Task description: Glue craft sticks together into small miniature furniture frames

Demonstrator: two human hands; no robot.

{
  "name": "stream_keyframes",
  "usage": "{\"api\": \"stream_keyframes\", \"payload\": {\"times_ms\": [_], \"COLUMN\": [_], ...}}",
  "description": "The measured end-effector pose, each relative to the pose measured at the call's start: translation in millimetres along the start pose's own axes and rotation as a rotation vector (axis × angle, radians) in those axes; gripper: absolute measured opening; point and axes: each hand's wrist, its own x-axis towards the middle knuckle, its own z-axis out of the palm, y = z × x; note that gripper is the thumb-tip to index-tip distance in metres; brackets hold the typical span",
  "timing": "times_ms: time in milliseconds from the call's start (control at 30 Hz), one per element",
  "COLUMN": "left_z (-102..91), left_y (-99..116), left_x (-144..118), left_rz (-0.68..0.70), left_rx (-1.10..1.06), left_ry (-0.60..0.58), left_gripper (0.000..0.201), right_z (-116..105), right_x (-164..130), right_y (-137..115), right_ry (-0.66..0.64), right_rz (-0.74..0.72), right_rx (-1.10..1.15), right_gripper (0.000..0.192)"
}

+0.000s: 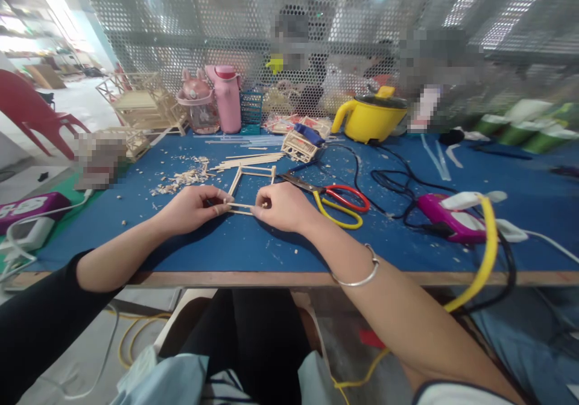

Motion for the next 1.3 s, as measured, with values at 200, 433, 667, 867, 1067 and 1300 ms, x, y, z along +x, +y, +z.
{"api": "stream_keyframes", "payload": {"times_ms": [200,433,667,867,1067,1300], "left_z": [1.3,5.3,3.4,0.5,-0.7,-4.3], "left_y": [-1,-3,-2,1,2,2], "left_x": [1,1,0,-1,0,1], "left_rz": [-0.037,-0.116,-0.034,0.015,0.023,-0.059], "left_rx": [-0.035,-0.065,0.028,0.059,0.061,-0.031], "left_ry": [-0.004,0.055,0.057,0.023,0.024,0.087], "left_gripper": [0.024,0.027,0.024,0.027,0.023,0.030], "right_z": [8,6,5,4,3,-10], "right_x": [-1,-1,1,2,1,0], "right_y": [-5,-4,0,2,1,13], "right_ry": [0.035,0.008,-0.053,-0.054,-0.042,0.037], "right_rz": [-0.108,-0.117,-0.094,-0.100,-0.083,-0.094], "right_rx": [-0.150,-0.153,-0.065,-0.030,0.028,0.121], "right_gripper": [0.017,0.017,0.019,0.017,0.017,0.026]}}
